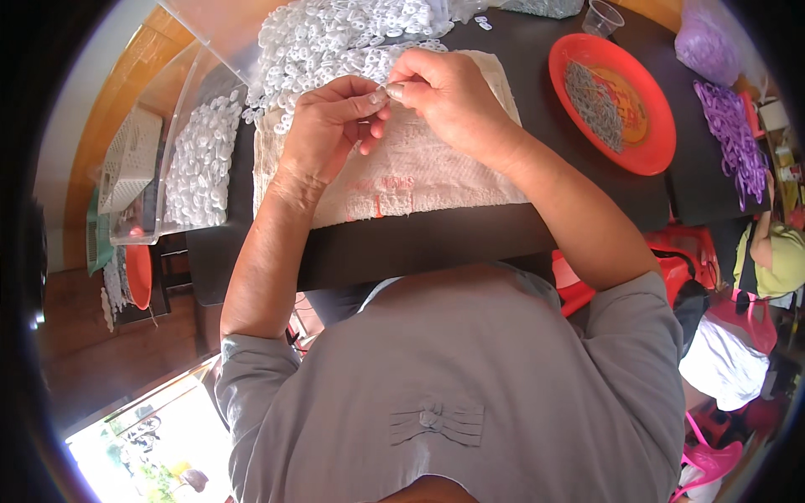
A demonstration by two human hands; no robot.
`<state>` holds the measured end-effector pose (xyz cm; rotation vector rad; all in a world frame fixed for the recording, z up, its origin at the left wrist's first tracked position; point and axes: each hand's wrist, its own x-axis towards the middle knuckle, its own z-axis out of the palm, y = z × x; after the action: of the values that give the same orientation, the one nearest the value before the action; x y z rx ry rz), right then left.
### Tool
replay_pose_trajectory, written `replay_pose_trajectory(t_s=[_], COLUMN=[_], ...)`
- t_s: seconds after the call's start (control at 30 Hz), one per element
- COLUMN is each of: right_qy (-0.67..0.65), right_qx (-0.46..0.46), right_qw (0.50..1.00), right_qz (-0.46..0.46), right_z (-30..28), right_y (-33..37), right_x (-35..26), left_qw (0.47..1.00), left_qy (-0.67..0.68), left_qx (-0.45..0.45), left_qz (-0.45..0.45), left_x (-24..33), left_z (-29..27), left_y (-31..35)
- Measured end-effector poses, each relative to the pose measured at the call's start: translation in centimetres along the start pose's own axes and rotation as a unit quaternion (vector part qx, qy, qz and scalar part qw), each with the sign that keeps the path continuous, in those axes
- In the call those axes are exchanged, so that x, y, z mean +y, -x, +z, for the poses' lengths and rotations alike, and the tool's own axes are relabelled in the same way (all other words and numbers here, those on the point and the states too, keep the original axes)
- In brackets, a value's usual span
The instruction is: Sorting and inspecting small white plastic components on a towel-covered table in a manufacturing setting.
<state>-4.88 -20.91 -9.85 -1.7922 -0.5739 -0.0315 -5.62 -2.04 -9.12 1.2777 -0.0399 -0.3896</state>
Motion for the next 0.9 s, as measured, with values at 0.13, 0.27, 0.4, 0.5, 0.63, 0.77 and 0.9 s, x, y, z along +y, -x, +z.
replay_pose_trajectory(t_s=[0.13, 0.27, 0.4, 0.5, 0.63, 0.77, 0.9], right_qy=[0.000, -0.007, 0.028, 0.052, 0.067, 0.090, 0.104], right_qx=[0.012, 0.026, 0.029, 0.033, 0.042, 0.045, 0.046], right_qw=[1.000, 0.999, 0.999, 0.998, 0.996, 0.994, 0.991], right_qz=[0.006, 0.022, -0.009, -0.033, -0.050, -0.047, -0.065], right_z=[0.01, -0.07, -0.10, -0.02, -0.14, -0.13, 0.02], right_y=[0.11, 0.11, 0.01, -0.01, -0.08, -0.11, -0.12], right_x=[-0.44, -0.76, -0.41, -0.40, -0.29, -0.27, -0.14], left_qw=[1.000, 0.999, 0.999, 0.999, 0.999, 0.998, 0.997], left_qy=[0.006, 0.036, 0.030, 0.029, 0.024, 0.026, 0.034], left_qx=[-0.006, -0.001, 0.008, 0.012, 0.026, 0.038, 0.042], left_qz=[0.001, 0.003, 0.016, 0.027, 0.037, 0.048, 0.057], left_x=[0.11, -0.20, -0.25, -0.41, -0.51, -0.51, -0.66], left_z=[0.21, 0.20, 0.42, 0.46, 0.67, 0.98, 1.12], left_y=[0.22, 0.15, 0.35, 0.33, 0.30, 0.49, 0.49])
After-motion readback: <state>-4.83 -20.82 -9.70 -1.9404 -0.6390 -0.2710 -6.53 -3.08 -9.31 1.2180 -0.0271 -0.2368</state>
